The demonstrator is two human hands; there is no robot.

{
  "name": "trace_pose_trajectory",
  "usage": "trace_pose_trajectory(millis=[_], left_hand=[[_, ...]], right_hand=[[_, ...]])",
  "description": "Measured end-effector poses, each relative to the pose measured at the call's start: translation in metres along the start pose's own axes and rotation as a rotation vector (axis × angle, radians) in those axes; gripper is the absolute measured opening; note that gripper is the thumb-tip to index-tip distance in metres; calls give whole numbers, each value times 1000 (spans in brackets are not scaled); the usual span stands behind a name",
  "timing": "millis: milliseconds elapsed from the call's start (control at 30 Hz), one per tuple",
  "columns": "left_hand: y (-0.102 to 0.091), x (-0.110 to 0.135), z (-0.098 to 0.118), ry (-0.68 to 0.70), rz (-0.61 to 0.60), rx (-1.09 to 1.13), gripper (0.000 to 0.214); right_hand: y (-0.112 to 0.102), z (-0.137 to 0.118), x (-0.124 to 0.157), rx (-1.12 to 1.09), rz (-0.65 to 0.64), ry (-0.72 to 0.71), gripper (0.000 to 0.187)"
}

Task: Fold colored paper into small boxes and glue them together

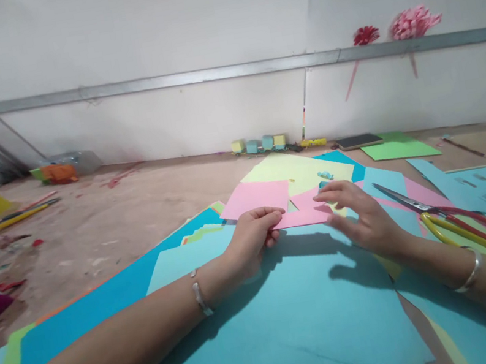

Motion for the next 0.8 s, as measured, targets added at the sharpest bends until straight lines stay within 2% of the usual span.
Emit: trace_pose_trajectory(millis=[67,133,200,267,367,467,600,700,800], left_hand=[[2,1,-3,-24,-10,5,10],[4,3,-7,-67,-42,-4,10],[7,5,-11,-105,-95,-32,18],[8,6,-11,-73,-115,-81,34],[7,6,1,139,-100,-183,46],[10,9,12,319,-139,-302,37],[8,9,15,364,-99,-372,20],[7,7,14,371,-71,-376,15],[9,7,13,363,-102,-401,12]], right_hand=[[1,-10,3,251,14,-295,33],[3,-12,6,374,25,-397,19],[3,-10,6,326,15,-348,21],[4,-6,3,201,-39,-206,23],[6,0,1,59,-134,41,21],[8,3,1,-19,-179,174,18],[10,5,3,-73,-199,235,16],[9,5,3,-52,-172,206,19],[7,1,4,-7,-140,158,19]])
Point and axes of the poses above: each hand's wrist, its own x-axis away from the middle knuckle, its own y-axis out of the palm, z = x × y, the point moved 6 cm from there along -x, towards the middle knuckle
